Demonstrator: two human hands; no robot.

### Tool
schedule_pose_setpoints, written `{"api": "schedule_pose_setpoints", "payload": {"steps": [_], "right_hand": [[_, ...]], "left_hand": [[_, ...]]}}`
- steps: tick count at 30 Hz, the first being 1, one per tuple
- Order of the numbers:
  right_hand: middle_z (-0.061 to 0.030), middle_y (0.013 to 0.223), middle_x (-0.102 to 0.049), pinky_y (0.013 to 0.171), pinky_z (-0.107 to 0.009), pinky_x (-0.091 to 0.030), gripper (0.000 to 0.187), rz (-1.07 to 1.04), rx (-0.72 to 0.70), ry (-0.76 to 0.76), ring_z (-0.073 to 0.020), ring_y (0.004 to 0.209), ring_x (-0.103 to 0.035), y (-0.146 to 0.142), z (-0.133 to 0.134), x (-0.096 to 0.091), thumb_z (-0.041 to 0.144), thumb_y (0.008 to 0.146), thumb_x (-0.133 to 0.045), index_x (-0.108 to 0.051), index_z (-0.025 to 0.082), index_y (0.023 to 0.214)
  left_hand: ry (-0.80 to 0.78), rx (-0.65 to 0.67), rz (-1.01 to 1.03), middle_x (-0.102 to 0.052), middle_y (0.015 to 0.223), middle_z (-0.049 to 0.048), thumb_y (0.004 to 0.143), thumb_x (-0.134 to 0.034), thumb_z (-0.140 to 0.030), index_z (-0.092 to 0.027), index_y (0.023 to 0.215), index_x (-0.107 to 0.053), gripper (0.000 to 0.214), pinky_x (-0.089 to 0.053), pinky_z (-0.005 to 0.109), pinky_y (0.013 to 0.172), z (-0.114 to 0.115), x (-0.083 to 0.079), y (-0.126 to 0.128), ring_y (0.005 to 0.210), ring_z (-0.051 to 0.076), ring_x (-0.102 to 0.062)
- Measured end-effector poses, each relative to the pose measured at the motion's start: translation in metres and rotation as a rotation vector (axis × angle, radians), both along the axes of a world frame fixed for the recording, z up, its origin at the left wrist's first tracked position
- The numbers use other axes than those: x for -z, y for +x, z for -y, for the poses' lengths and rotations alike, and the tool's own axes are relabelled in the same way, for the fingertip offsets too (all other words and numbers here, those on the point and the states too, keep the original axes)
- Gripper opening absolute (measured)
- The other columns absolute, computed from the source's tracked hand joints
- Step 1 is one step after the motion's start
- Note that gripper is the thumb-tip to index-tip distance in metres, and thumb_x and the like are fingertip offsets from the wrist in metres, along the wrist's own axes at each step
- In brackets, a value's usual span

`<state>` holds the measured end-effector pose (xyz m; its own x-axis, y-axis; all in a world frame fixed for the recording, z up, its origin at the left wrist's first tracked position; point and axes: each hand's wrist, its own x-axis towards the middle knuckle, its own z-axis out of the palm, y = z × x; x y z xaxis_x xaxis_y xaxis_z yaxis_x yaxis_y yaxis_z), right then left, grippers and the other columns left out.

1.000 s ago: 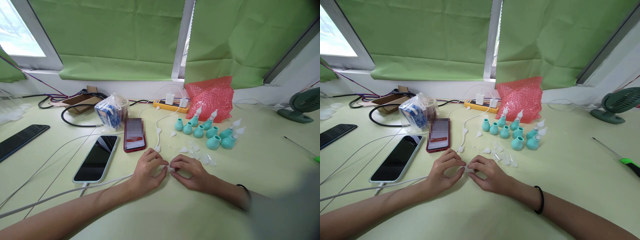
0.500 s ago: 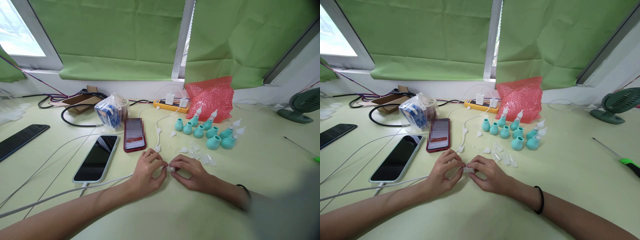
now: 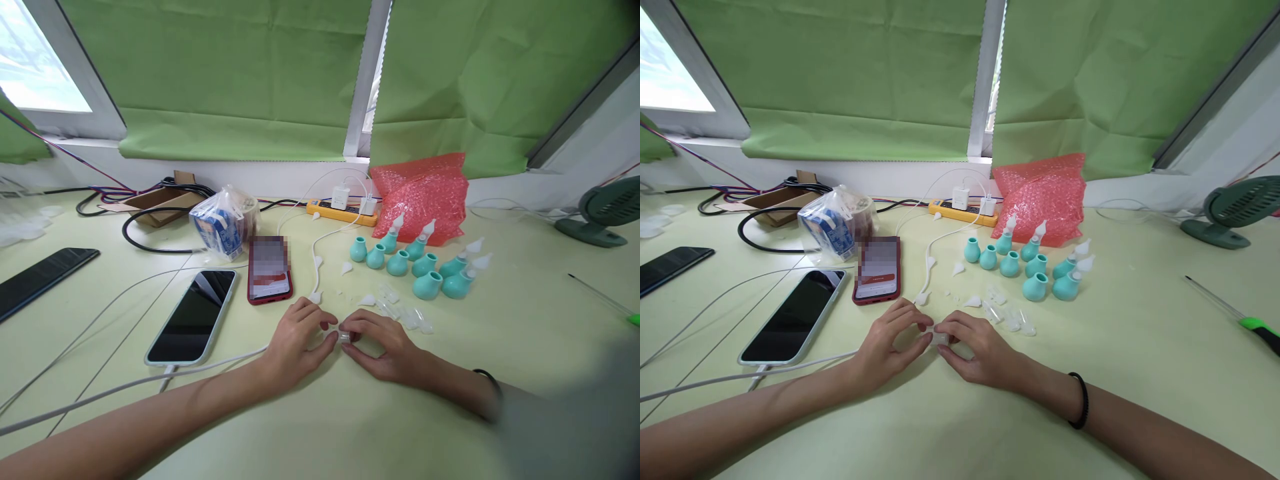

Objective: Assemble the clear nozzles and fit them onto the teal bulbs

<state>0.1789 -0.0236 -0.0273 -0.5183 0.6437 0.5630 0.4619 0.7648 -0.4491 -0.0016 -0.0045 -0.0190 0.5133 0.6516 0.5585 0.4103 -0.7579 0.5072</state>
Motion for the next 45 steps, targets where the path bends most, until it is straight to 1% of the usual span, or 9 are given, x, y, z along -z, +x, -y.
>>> {"api": "schedule_pose_setpoints", "payload": {"steps": [5, 12, 17, 23, 29, 33, 37, 40, 45], "right_hand": [[-0.0030, 0.076, -0.055, 0.060, -0.023, -0.047, 0.022, -0.008, 0.005, 0.005, -0.0114, 0.066, -0.053, 0.000, 0.000, 0.002, 0.016, 0.074, -0.051, -0.048, 0.018, 0.096], [-0.0040, 0.079, -0.056, 0.062, -0.024, -0.048, 0.024, -0.008, -0.003, 0.003, -0.0119, 0.067, -0.055, 0.002, -0.001, 0.005, 0.018, 0.076, -0.051, -0.047, 0.018, 0.100], [-0.0045, 0.083, -0.057, 0.064, -0.024, -0.049, 0.026, -0.016, -0.019, 0.017, -0.0116, 0.067, -0.055, 0.002, -0.001, 0.005, 0.016, 0.077, -0.050, -0.046, 0.019, 0.103], [-0.0049, 0.086, -0.056, 0.064, -0.023, -0.048, 0.029, -0.019, -0.035, 0.012, -0.0112, 0.070, -0.055, 0.001, -0.001, 0.006, 0.014, 0.077, -0.050, -0.046, 0.019, 0.106], [-0.0049, 0.085, -0.056, 0.063, -0.024, -0.049, 0.028, -0.020, -0.026, 0.018, -0.0116, 0.069, -0.055, 0.002, -0.001, 0.005, 0.014, 0.078, -0.049, -0.046, 0.019, 0.105], [-0.0052, 0.085, -0.056, 0.063, -0.024, -0.048, 0.026, 0.003, -0.018, 0.007, -0.0115, 0.069, -0.055, 0.002, -0.001, 0.005, 0.015, 0.079, -0.048, -0.047, 0.018, 0.105], [-0.0054, 0.086, -0.055, 0.064, -0.023, -0.048, 0.024, -0.012, -0.033, 0.000, -0.0114, 0.072, -0.054, 0.003, -0.001, 0.005, 0.014, 0.078, -0.048, -0.048, 0.018, 0.102], [-0.0055, 0.086, -0.055, 0.065, -0.023, -0.048, 0.024, -0.017, -0.032, -0.002, -0.0113, 0.071, -0.054, 0.003, -0.001, 0.005, 0.013, 0.078, -0.049, -0.049, 0.018, 0.101], [-0.0059, 0.085, -0.053, 0.061, -0.023, -0.048, 0.024, -0.047, -0.019, -0.003, -0.0108, 0.068, -0.053, 0.002, -0.002, 0.004, 0.012, 0.076, -0.051, -0.050, 0.018, 0.099]], "left_hand": [[0.035, 0.021, -0.016, -0.056, 0.063, 0.0053, 0.075, -0.049, -0.018, -0.014, 0.076, -0.062, 0.014, -0.041, 0.030, 0.060, 0.000, 0.000, 0.000, 0.066, 0.016, -0.045], [0.160, -0.033, -0.113, -0.057, 0.069, 0.0049, 0.071, -0.048, -0.012, -0.017, 0.081, -0.061, 0.017, -0.039, 0.032, 0.063, 0.004, 0.001, -0.001, 0.071, 0.017, -0.046], [0.343, -0.067, -0.286, -0.059, 0.080, 0.0072, 0.068, -0.048, -0.013, -0.017, 0.089, -0.057, 0.024, -0.034, 0.041, 0.069, 0.008, 0.001, -0.004, 0.081, 0.024, -0.047], [0.508, -0.079, -0.413, -0.058, 0.078, 0.0094, 0.070, -0.043, -0.010, -0.016, 0.082, -0.056, 0.019, -0.030, 0.051, 0.070, 0.009, 0.000, -0.003, 0.084, 0.028, -0.048], [0.373, 0.088, -0.299, -0.056, 0.083, 0.0135, 0.069, -0.045, -0.007, -0.007, 0.088, -0.053, 0.021, -0.040, 0.041, 0.071, 0.005, 0.004, -0.004, 0.089, 0.026, -0.043], [0.229, 0.145, -0.198, -0.056, 0.084, 0.0115, 0.068, -0.043, -0.003, -0.008, 0.088, -0.052, 0.022, -0.042, 0.037, 0.073, 0.004, 0.003, -0.003, 0.087, 0.023, -0.042], [0.161, 0.185, -0.144, -0.057, 0.087, 0.0105, 0.070, -0.041, -0.002, -0.010, 0.090, -0.051, 0.024, -0.042, 0.036, 0.076, 0.005, 0.001, -0.003, 0.087, 0.021, -0.043], [0.126, 0.162, -0.161, -0.058, 0.088, 0.0099, 0.072, -0.041, -0.004, -0.010, 0.093, -0.052, 0.025, -0.041, 0.037, 0.077, 0.005, 0.001, -0.003, 0.090, 0.022, -0.042], [0.136, 0.013, -0.177, -0.061, 0.086, 0.0076, 0.073, -0.041, -0.012, -0.014, 0.092, -0.055, 0.024, -0.041, 0.036, 0.071, 0.004, -0.009, -0.005, 0.081, 0.020, -0.047]]}}
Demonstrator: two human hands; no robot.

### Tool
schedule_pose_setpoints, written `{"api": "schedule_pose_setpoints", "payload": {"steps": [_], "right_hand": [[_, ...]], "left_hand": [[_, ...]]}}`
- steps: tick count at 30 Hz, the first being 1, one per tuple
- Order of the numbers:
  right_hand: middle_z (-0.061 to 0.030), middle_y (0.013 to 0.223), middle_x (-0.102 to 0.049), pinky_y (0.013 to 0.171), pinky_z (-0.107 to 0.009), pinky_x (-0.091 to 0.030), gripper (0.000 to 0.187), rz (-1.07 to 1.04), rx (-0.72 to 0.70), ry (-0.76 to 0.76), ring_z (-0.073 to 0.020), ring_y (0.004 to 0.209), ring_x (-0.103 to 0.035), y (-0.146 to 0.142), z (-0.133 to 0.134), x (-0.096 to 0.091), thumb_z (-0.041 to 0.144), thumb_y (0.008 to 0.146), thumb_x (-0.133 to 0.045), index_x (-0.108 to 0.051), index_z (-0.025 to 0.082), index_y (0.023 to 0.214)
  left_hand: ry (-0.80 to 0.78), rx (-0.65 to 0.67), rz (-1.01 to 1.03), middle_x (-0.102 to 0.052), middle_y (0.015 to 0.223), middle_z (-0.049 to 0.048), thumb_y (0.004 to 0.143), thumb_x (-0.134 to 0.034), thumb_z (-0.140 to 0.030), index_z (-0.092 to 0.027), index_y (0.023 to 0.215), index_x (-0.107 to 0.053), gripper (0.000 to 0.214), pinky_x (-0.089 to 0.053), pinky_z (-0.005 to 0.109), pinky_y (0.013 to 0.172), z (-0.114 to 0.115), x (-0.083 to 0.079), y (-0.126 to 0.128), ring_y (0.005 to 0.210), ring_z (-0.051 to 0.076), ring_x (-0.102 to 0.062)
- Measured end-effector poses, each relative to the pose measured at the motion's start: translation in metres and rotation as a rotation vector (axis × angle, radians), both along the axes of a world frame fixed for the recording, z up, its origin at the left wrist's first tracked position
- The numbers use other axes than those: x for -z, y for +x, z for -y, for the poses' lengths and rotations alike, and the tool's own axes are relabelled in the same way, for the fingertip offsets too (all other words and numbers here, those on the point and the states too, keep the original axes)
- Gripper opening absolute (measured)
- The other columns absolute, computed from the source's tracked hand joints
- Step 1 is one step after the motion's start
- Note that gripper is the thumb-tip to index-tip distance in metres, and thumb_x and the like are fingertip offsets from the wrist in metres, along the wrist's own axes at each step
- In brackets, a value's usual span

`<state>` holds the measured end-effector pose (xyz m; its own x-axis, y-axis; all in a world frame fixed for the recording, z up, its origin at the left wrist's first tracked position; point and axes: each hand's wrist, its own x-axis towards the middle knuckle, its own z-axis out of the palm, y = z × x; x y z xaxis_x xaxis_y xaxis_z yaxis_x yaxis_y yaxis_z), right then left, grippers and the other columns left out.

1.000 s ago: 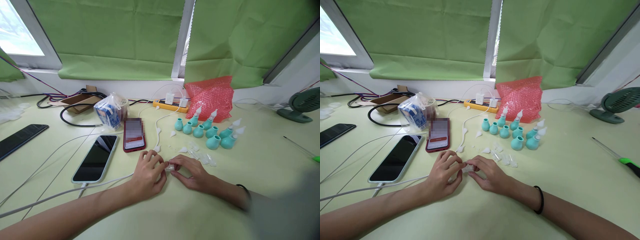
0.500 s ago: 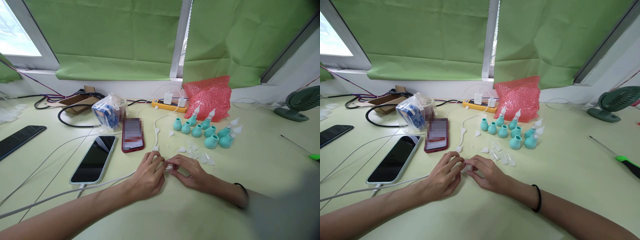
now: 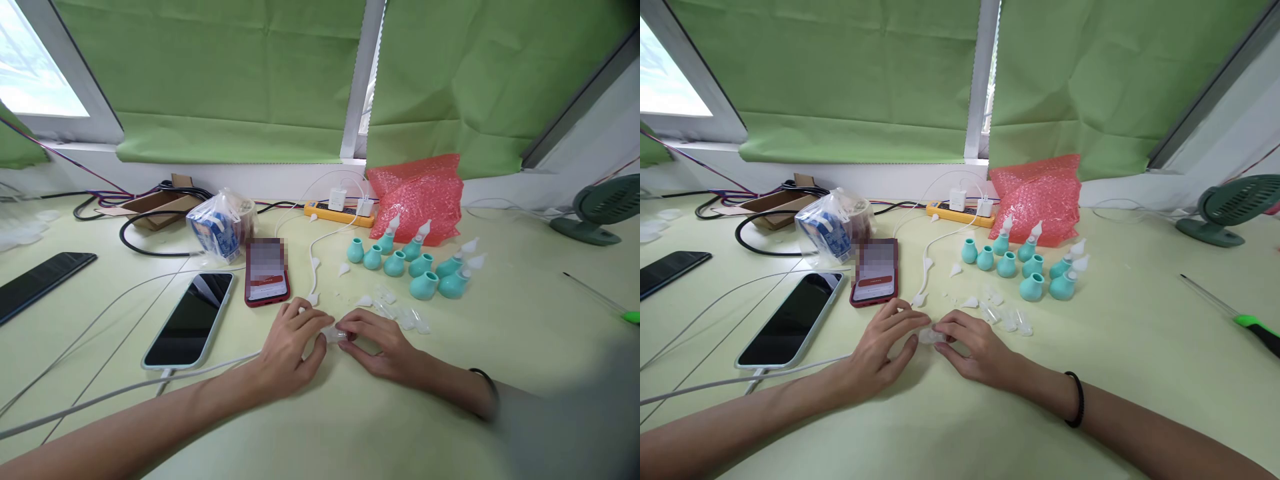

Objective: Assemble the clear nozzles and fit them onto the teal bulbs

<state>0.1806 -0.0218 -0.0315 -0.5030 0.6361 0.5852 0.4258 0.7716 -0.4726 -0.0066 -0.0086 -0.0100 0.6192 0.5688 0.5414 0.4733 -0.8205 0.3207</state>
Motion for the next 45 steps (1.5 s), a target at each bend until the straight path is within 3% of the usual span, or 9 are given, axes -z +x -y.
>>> {"api": "schedule_pose_setpoints", "payload": {"steps": [5, 8, 14, 18, 24, 31, 36, 40, 45], "right_hand": [[-0.0056, 0.082, -0.053, 0.059, -0.024, -0.047, 0.024, 0.023, 0.017, 0.011, -0.0116, 0.067, -0.053, -0.001, 0.000, -0.001, 0.014, 0.075, -0.052, -0.051, 0.018, 0.098], [-0.0053, 0.081, -0.053, 0.058, -0.023, -0.047, 0.023, 0.038, 0.021, 0.003, -0.0112, 0.065, -0.053, -0.002, 0.000, -0.002, 0.014, 0.075, -0.051, -0.052, 0.018, 0.098], [-0.0064, 0.083, -0.054, 0.061, -0.025, -0.048, 0.019, 0.050, 0.026, -0.015, -0.0136, 0.072, -0.055, -0.003, 0.000, -0.004, 0.015, 0.075, -0.050, -0.054, 0.017, 0.093], [-0.0069, 0.083, -0.054, 0.062, -0.025, -0.048, 0.018, 0.068, 0.014, 0.002, -0.0138, 0.073, -0.055, -0.003, 0.000, -0.004, 0.014, 0.076, -0.049, -0.053, 0.017, 0.094], [-0.0053, 0.083, -0.054, 0.061, -0.024, -0.049, 0.023, 0.039, 0.023, 0.054, -0.0123, 0.069, -0.054, 0.000, 0.000, 0.001, 0.012, 0.076, -0.050, -0.049, 0.018, 0.098], [-0.0044, 0.082, -0.056, 0.067, -0.029, -0.050, 0.034, -0.089, -0.020, 0.152, -0.0153, 0.079, -0.056, 0.001, 0.001, 0.002, 0.005, 0.070, -0.055, -0.045, 0.020, 0.099], [-0.0047, 0.086, -0.055, 0.069, -0.031, -0.051, 0.035, -0.150, -0.118, 0.214, -0.0150, 0.083, -0.055, 0.002, 0.000, 0.002, 0.001, 0.069, -0.055, -0.044, 0.020, 0.096], [-0.0058, 0.087, -0.056, 0.073, -0.033, -0.050, 0.036, -0.117, -0.164, 0.265, -0.0152, 0.084, -0.056, 0.003, 0.000, 0.002, 0.001, 0.069, -0.055, -0.043, 0.019, 0.098], [-0.0056, 0.087, -0.056, 0.074, -0.033, -0.051, 0.035, -0.073, -0.163, 0.282, -0.0157, 0.087, -0.055, 0.003, -0.001, 0.002, 0.001, 0.071, -0.054, -0.043, 0.020, 0.099]], "left_hand": [[-0.018, -0.104, -0.447, -0.057, 0.056, 0.0058, 0.067, -0.045, -0.031, -0.013, 0.068, -0.057, 0.021, -0.037, 0.029, 0.046, 0.001, -0.028, -0.001, 0.049, 0.019, -0.051], [-0.116, -0.087, -0.701, -0.057, 0.052, 0.0055, 0.064, -0.049, -0.037, -0.014, 0.071, -0.058, 0.025, -0.034, 0.028, 0.041, 0.001, -0.042, -0.005, 0.045, 0.022, -0.053], [-0.147, 0.056, -0.802, -0.060, 0.056, 0.0049, 0.068, -0.043, -0.016, -0.016, 0.066, -0.058, 0.015, -0.032, 0.025, 0.041, -0.004, -0.036, -0.014, 0.049, 0.020, -0.056], [-0.134, 0.020, -0.728, -0.061, 0.059, 0.0051, 0.069, -0.040, -0.010, -0.015, 0.064, -0.057, 0.019, -0.034, 0.025, 0.044, -0.013, -0.022, -0.012, 0.053, 0.019, -0.057], [-0.219, -0.069, -0.509, -0.062, 0.074, 0.0064, 0.071, -0.046, -0.012, -0.015, 0.083, -0.058, 0.017, -0.039, 0.025, 0.050, -0.024, -0.014, -0.007, 0.062, 0.019, -0.058], [-0.261, -0.083, -0.058, -0.059, 0.082, 0.0061, 0.079, -0.034, -0.015, -0.013, 0.099, -0.050, 0.026, -0.041, 0.023, 0.057, -0.007, -0.019, -0.006, 0.064, 0.013, -0.054], [-0.463, -0.008, -0.028, -0.056, 0.068, 0.0010, 0.076, -0.045, -0.034, -0.015, 0.099, -0.050, 0.030, -0.041, 0.023, 0.051, 0.014, -0.022, 0.001, 0.050, 0.010, -0.048], [-0.649, 0.013, 0.102, -0.059, 0.067, 0.0015, 0.074, -0.049, -0.031, -0.013, 0.095, -0.054, 0.028, -0.043, 0.021, 0.051, 0.016, -0.010, 0.006, 0.054, 0.010, -0.051], [-0.720, 0.005, 0.261, -0.063, 0.077, 0.0041, 0.071, -0.055, -0.028, -0.013, 0.093, -0.058, 0.026, -0.048, 0.024, 0.061, 0.014, 0.001, 0.008, 0.064, 0.013, -0.057]]}}
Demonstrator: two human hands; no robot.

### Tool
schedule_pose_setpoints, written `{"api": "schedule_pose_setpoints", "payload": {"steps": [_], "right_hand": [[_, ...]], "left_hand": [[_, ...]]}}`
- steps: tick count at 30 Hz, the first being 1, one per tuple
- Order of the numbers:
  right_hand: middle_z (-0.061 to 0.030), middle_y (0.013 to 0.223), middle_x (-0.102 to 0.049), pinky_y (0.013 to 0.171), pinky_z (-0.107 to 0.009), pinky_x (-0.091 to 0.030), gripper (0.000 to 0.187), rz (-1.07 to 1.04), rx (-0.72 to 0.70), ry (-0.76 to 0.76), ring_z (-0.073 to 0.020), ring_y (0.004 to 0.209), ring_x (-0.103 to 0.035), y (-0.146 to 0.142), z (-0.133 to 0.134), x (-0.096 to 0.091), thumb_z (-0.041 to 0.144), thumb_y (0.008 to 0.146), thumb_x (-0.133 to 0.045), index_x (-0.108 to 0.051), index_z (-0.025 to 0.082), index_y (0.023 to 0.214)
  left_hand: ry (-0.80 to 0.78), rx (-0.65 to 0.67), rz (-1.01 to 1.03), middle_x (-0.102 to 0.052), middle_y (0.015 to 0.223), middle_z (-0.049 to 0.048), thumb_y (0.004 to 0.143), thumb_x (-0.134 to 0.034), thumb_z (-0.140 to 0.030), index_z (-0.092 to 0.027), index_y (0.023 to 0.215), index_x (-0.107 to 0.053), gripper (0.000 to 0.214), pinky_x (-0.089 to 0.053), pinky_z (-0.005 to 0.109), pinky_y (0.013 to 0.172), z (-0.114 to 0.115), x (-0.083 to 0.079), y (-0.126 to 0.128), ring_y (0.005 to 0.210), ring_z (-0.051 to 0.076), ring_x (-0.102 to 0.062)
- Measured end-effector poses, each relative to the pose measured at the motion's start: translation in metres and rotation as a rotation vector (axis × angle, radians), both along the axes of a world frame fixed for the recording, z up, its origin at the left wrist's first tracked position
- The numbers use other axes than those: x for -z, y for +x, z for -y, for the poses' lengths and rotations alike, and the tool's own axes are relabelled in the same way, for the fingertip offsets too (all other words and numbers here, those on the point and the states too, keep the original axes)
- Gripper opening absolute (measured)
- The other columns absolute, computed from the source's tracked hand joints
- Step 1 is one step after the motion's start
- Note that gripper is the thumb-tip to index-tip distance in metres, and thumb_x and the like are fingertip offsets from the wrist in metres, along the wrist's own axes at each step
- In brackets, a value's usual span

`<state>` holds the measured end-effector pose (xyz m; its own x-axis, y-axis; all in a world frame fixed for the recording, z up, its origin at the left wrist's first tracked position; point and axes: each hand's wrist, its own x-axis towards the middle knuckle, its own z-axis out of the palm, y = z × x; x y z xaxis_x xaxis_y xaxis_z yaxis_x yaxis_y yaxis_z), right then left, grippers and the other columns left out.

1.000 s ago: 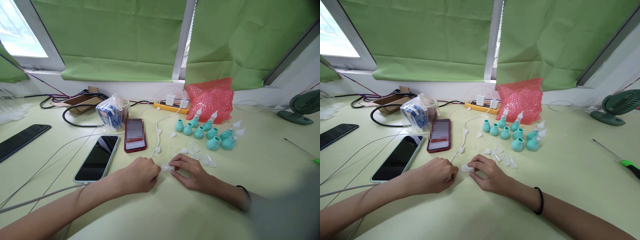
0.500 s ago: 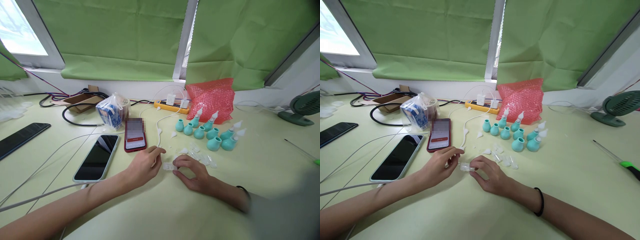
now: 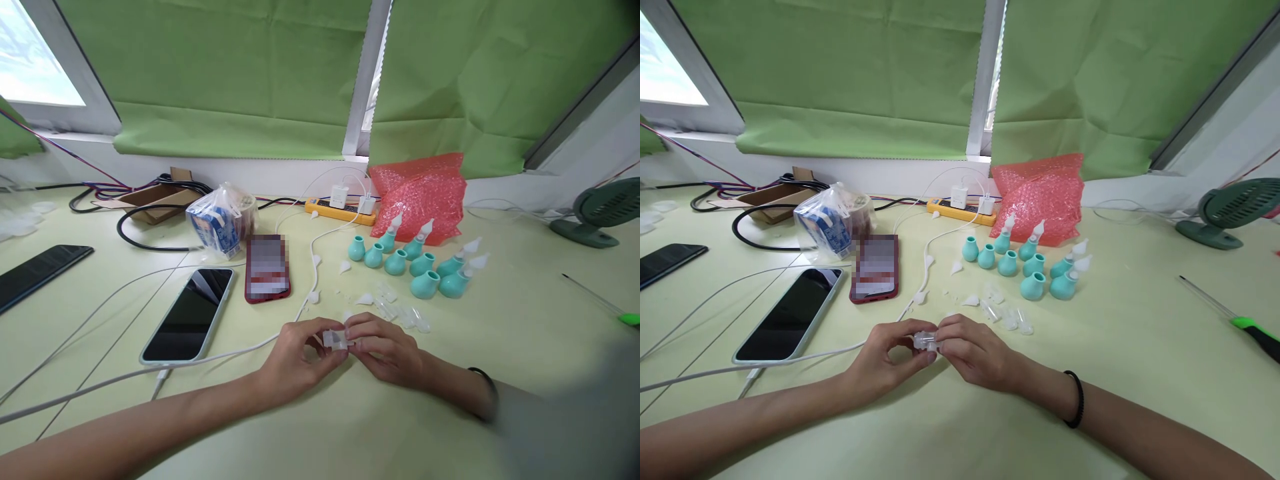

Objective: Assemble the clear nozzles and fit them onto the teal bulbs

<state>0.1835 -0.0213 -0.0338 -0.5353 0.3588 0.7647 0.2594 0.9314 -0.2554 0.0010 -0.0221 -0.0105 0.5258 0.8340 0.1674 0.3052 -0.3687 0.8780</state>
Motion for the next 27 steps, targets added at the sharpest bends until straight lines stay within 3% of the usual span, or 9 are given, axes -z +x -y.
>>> {"api": "schedule_pose_setpoints", "payload": {"steps": [6, 14, 19, 21, 24, 27], "right_hand": [[-0.0063, 0.089, -0.055, 0.072, -0.032, -0.051, 0.038, 0.048, 0.008, -0.014, -0.0153, 0.086, -0.054, 0.001, 0.000, 0.005, 0.001, 0.071, -0.054, -0.043, 0.020, 0.102], [-0.0052, 0.086, -0.055, 0.068, -0.028, -0.051, 0.036, 0.041, 0.031, -0.029, -0.0144, 0.085, -0.055, 0.001, -0.002, 0.006, 0.005, 0.072, -0.055, -0.042, 0.021, 0.101], [-0.0042, 0.084, -0.057, 0.067, -0.027, -0.049, 0.039, 0.088, 0.012, 0.007, -0.0146, 0.081, -0.056, 0.005, -0.003, -0.010, 0.014, 0.071, -0.058, -0.040, 0.022, 0.104], [-0.0063, 0.085, -0.057, 0.069, -0.031, -0.048, 0.044, 0.077, 0.129, 0.002, -0.0183, 0.083, -0.055, 0.012, -0.011, -0.027, 0.026, 0.067, -0.063, -0.042, 0.019, 0.104], [-0.0098, 0.089, -0.057, 0.073, -0.036, -0.044, 0.039, 0.056, 0.583, 0.016, -0.0225, 0.085, -0.053, 0.030, -0.037, -0.051, 0.035, 0.068, -0.060, -0.048, 0.016, 0.100], [-0.0112, 0.090, -0.060, 0.076, -0.041, -0.039, 0.042, 0.300, 0.928, 0.004, -0.0275, 0.088, -0.050, 0.047, -0.068, -0.064, 0.043, 0.070, -0.053, -0.052, 0.014, 0.100]], "left_hand": [[-0.051, -0.002, 0.126, -0.063, 0.077, 0.0058, 0.069, -0.058, -0.023, -0.011, 0.082, -0.059, 0.018, -0.049, 0.026, 0.062, 0.000, 0.002, -0.002, 0.069, 0.015, -0.057], [-0.233, 0.038, 0.194, -0.063, 0.078, 0.0064, 0.065, -0.063, -0.026, -0.011, 0.084, -0.058, 0.024, -0.047, 0.027, 0.065, -0.006, 0.003, -0.001, 0.070, 0.015, -0.058], [-0.338, 0.038, 0.221, -0.062, 0.074, 0.0050, 0.062, -0.065, -0.029, -0.011, 0.080, -0.057, 0.027, -0.046, 0.025, 0.060, -0.008, 0.003, -0.001, 0.066, 0.014, -0.057], [-0.413, 0.011, 0.247, -0.061, 0.073, 0.0047, 0.060, -0.067, -0.029, -0.011, 0.077, -0.056, 0.027, -0.046, 0.025, 0.059, -0.008, 0.003, -0.001, 0.064, 0.014, -0.058], [-0.494, -0.016, 0.288, -0.061, 0.074, 0.0041, 0.056, -0.070, -0.029, -0.011, 0.074, -0.055, 0.029, -0.045, 0.025, 0.058, -0.009, 0.004, -0.002, 0.062, 0.013, -0.057], [-0.490, 0.016, 0.273, -0.060, 0.071, 0.0026, 0.057, -0.069, -0.029, -0.012, 0.071, -0.055, 0.027, -0.044, 0.024, 0.056, -0.009, 0.004, -0.002, 0.060, 0.012, -0.057]]}}
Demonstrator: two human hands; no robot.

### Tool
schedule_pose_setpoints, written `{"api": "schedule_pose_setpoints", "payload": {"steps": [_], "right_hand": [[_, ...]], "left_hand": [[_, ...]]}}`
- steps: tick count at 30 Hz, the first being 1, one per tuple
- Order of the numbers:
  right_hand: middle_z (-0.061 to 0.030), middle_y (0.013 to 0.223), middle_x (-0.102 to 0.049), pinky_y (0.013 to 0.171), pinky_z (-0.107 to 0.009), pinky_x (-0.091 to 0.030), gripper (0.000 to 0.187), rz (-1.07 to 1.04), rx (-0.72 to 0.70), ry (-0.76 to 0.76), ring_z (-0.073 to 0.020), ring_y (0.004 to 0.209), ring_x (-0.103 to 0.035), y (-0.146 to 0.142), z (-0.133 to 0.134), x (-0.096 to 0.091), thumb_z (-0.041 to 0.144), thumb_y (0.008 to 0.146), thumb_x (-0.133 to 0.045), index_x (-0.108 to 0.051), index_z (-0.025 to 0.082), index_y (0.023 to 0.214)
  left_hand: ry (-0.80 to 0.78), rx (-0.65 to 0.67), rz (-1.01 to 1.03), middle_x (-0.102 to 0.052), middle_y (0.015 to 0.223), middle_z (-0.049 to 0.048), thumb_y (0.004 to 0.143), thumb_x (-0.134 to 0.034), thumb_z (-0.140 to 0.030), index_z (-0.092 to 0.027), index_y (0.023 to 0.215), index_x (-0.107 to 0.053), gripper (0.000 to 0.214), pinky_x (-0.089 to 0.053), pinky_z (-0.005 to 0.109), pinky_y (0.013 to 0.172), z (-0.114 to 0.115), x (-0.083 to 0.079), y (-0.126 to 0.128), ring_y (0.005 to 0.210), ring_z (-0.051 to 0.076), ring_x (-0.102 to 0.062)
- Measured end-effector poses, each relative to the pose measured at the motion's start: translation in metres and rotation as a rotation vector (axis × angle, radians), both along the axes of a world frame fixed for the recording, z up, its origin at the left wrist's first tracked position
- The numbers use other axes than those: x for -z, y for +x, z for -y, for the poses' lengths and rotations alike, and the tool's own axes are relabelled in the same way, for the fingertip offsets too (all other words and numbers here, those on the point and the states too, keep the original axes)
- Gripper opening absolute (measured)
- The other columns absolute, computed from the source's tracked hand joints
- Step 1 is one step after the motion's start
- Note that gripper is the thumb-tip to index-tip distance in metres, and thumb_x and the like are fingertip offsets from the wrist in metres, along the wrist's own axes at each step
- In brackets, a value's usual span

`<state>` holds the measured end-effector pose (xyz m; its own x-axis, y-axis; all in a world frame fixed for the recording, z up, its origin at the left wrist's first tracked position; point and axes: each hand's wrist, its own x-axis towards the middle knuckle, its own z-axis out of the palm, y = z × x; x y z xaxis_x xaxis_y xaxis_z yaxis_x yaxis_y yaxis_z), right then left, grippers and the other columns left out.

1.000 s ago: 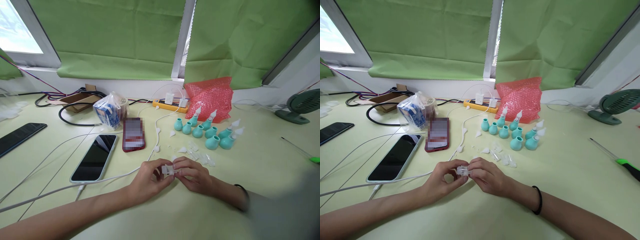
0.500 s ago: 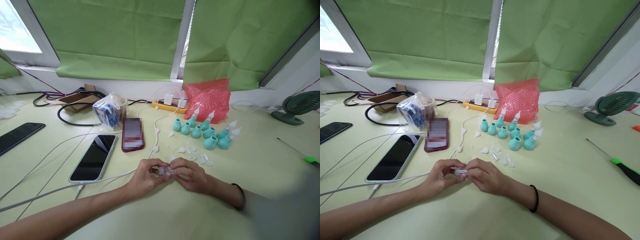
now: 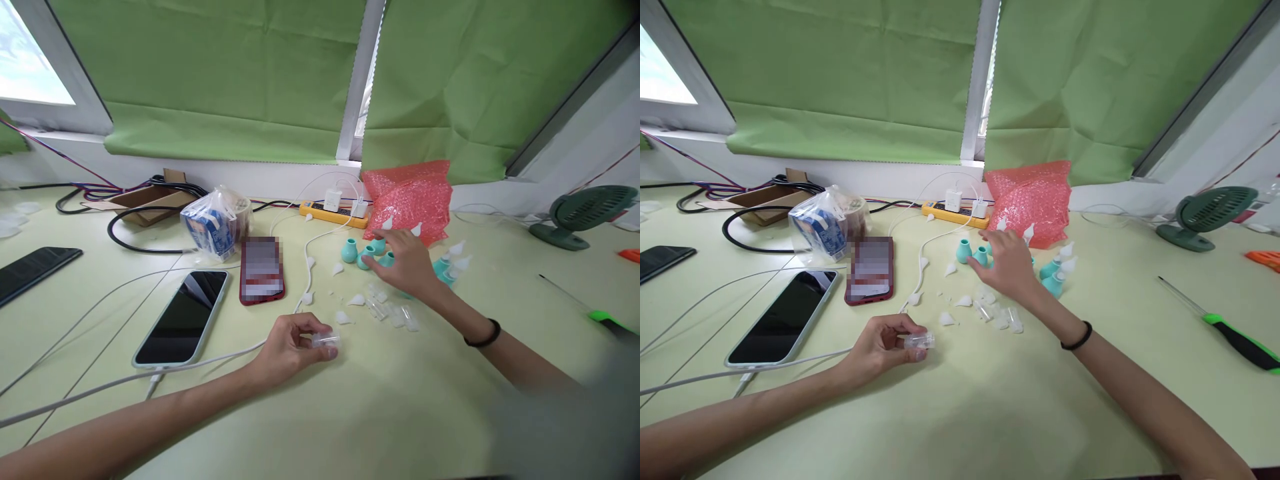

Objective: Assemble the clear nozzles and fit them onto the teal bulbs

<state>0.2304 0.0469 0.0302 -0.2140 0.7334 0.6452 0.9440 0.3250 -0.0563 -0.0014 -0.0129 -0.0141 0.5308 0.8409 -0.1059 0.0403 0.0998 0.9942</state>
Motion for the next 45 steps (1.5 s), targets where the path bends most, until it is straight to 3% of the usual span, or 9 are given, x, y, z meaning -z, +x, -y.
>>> {"api": "schedule_pose_setpoints", "payload": {"steps": [3, 6, 10, 15, 19, 24, 32, 38, 45], "right_hand": [[-0.0125, 0.086, -0.062, 0.071, -0.045, -0.036, 0.050, 0.137, 0.244, -0.189, -0.0319, 0.087, -0.051, 0.006, -0.021, 0.000, 0.054, 0.072, -0.043, -0.058, 0.013, 0.096], [-0.0117, 0.075, -0.064, 0.068, -0.043, -0.035, 0.049, 0.162, 0.295, -0.286, -0.0306, 0.079, -0.054, 0.005, -0.029, 0.007, 0.055, 0.072, -0.041, -0.062, 0.013, 0.086], [-0.0068, 0.071, -0.065, 0.062, -0.032, -0.035, 0.030, 0.108, 0.246, -0.273, -0.0232, 0.071, -0.058, 0.006, -0.034, 0.012, 0.041, 0.072, -0.048, -0.063, 0.016, 0.079], [-0.0047, 0.073, -0.065, 0.074, -0.035, -0.032, 0.026, 0.029, 0.198, -0.084, -0.0200, 0.073, -0.057, 0.004, -0.018, 0.005, 0.038, 0.076, -0.045, -0.060, 0.016, 0.080], [-0.0028, 0.062, -0.061, 0.069, -0.034, -0.037, 0.017, -0.156, -0.052, 0.247, -0.0168, 0.061, -0.055, -0.016, 0.021, -0.002, 0.034, 0.073, -0.053, -0.057, 0.018, 0.069], [-0.0012, 0.062, -0.058, 0.052, -0.023, -0.043, 0.007, -0.358, -0.544, -0.151, -0.0113, 0.055, -0.053, -0.054, 0.068, 0.017, 0.024, 0.072, -0.056, -0.053, 0.018, 0.073], [-0.0023, 0.078, -0.061, 0.063, -0.024, -0.050, 0.042, -0.523, -0.678, -0.461, -0.0119, 0.066, -0.058, -0.064, 0.083, 0.022, 0.021, 0.069, -0.058, -0.040, 0.019, 0.107], [0.0001, 0.063, -0.058, 0.052, -0.022, -0.049, 0.021, -0.568, -0.571, -0.363, -0.0093, 0.054, -0.053, -0.065, 0.078, 0.020, 0.024, 0.071, -0.058, -0.053, 0.018, 0.090], [-0.0006, 0.064, -0.057, 0.047, -0.019, -0.048, 0.015, -0.666, -0.515, -0.539, -0.0097, 0.057, -0.054, -0.067, 0.078, 0.017, 0.025, 0.070, -0.059, -0.056, 0.016, 0.082]], "left_hand": [[0.116, 0.012, -0.022, -0.060, 0.070, 0.0017, 0.059, -0.068, -0.026, -0.013, 0.070, -0.052, 0.024, -0.044, 0.024, 0.059, 0.001, -0.001, 0.000, 0.065, 0.013, -0.056], [0.240, -0.007, -0.014, -0.059, 0.083, 0.0035, 0.062, -0.066, -0.020, -0.015, 0.080, -0.052, 0.024, -0.045, 0.026, 0.069, 0.003, -0.003, 0.000, 0.080, 0.015, -0.056], [0.268, -0.009, -0.038, -0.057, 0.098, 0.0063, 0.075, -0.052, -0.025, -0.019, 0.108, -0.049, 0.033, -0.045, 0.028, 0.072, 0.005, -0.005, 0.000, 0.092, 0.017, -0.052], [0.309, -0.162, -0.069, -0.057, 0.093, 0.0051, 0.076, -0.052, -0.030, -0.019, 0.109, -0.047, 0.035, -0.046, 0.028, 0.073, 0.001, -0.003, 0.000, 0.088, 0.016, -0.053], [0.313, -0.308, 0.014, -0.056, 0.092, 0.0043, 0.068, -0.061, -0.025, -0.016, 0.087, -0.052, 0.023, -0.048, 0.026, 0.073, -0.003, 0.000, 0.000, 0.084, 0.015, -0.054], [0.377, -0.340, 0.072, -0.054, 0.088, 0.0027, 0.070, -0.059, -0.024, -0.016, 0.090, -0.051, 0.023, -0.048, 0.026, 0.073, 0.002, 0.000, 0.000, 0.086, 0.015, -0.052], [0.472, -0.050, -0.036, -0.054, 0.096, 0.0032, 0.082, -0.045, -0.022, -0.019, 0.102, -0.043, 0.021, -0.042, 0.029, 0.083, 0.013, -0.003, 0.000, 0.092, 0.014, -0.053], [0.526, 0.026, -0.106, -0.057, 0.100, 0.0051, 0.083, -0.040, -0.023, -0.021, 0.110, -0.037, 0.027, -0.040, 0.029, 0.080, 0.013, -0.005, 0.000, 0.092, 0.015, -0.053], [0.519, 0.139, -0.164, -0.058, 0.095, 0.0040, 0.083, -0.041, -0.029, -0.021, 0.111, -0.037, 0.030, -0.039, 0.026, 0.075, 0.010, -0.005, -0.003, 0.085, 0.015, -0.052]]}}
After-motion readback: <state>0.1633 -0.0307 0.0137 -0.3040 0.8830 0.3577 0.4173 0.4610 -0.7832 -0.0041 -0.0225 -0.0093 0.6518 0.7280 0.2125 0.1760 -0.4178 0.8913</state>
